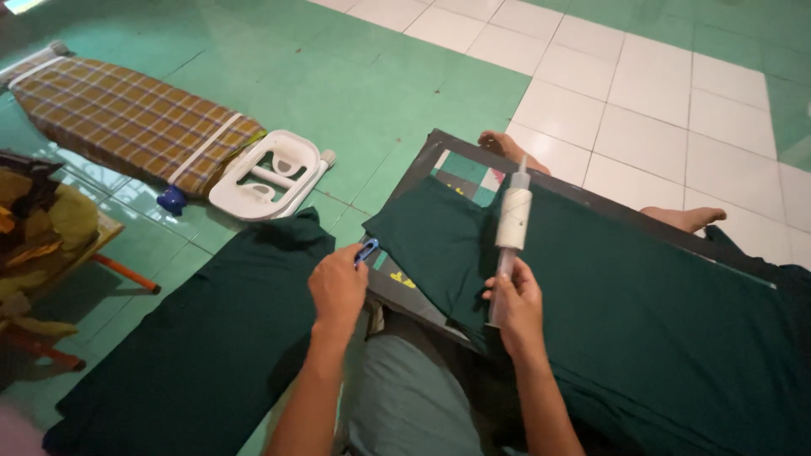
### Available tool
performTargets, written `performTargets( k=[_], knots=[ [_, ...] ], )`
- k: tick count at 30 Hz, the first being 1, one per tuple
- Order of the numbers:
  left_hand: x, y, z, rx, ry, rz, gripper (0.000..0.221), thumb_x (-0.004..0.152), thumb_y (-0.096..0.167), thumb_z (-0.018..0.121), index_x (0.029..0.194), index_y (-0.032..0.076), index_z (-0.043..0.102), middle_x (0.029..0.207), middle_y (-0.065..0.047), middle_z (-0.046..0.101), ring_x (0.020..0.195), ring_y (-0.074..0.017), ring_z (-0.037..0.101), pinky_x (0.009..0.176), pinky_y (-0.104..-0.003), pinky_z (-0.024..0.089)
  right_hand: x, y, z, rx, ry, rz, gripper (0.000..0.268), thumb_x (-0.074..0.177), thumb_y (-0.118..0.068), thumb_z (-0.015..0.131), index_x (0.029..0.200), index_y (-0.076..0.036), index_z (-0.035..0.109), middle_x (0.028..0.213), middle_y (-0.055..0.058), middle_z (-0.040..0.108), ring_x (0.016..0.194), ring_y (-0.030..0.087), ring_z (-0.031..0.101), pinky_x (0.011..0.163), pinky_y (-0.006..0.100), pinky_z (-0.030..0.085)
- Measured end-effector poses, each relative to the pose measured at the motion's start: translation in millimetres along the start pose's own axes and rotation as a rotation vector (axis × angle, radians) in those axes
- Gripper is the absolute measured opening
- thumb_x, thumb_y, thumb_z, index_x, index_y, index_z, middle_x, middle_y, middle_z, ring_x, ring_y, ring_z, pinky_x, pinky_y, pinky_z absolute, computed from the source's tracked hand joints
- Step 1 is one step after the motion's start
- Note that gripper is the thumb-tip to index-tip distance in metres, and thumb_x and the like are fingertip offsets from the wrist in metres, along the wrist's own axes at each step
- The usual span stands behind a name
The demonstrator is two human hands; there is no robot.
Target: Preparing a green t-shirt for screen printing by lint-rolling the surface and aligning it on the printing frame.
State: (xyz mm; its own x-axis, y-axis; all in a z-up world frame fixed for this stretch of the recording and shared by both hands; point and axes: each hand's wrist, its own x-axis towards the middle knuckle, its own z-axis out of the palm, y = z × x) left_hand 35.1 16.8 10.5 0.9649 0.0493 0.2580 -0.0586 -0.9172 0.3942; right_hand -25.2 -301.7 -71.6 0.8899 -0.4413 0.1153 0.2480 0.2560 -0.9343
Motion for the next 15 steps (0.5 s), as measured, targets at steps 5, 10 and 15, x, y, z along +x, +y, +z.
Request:
performTargets(
  k=[5,10,15],
  knots=[
    [12,21,-43,-0.128,-0.042,-0.028,0.021,0.092,0.012,0.073,0.112,0.018,0.074,0.097,-0.008,0.077,0.090,-0.0316,0.074,0.076,-0.045,0.061,0,-7,7,0.022,-0.024,0.005,0.045,0.100,-0.007,0.060,0.143,0.003,0.050,0.116,0.016,0.059,0.084,0.026,0.068,0.061,0.034,0.062],
    [93,49,-2,-0.151,0.106,0.127,0.018,0.090,0.020,0.073,0.108,0.020,0.070,0.092,-0.013,0.075,0.092,-0.0390,0.072,0.075,-0.054,0.057,-4,-18,12,0.062,-0.005,0.020,0.043,0.100,-0.006,0.059,0.141,0.002,0.052,0.115,0.015,0.059,0.084,0.027,0.068,0.062,0.036,0.063],
    [210,127,90,-0.289,0.108,0.553,0.014,0.090,0.013,0.069,0.098,0.023,0.072,0.094,0.000,0.076,0.096,-0.0297,0.073,0.084,-0.047,0.058,3,-2,2,0.060,0.010,0.031,0.045,0.100,-0.008,0.059,0.143,0.002,0.050,0.117,0.014,0.057,0.085,0.028,0.068,0.061,0.036,0.062]
  ],
)
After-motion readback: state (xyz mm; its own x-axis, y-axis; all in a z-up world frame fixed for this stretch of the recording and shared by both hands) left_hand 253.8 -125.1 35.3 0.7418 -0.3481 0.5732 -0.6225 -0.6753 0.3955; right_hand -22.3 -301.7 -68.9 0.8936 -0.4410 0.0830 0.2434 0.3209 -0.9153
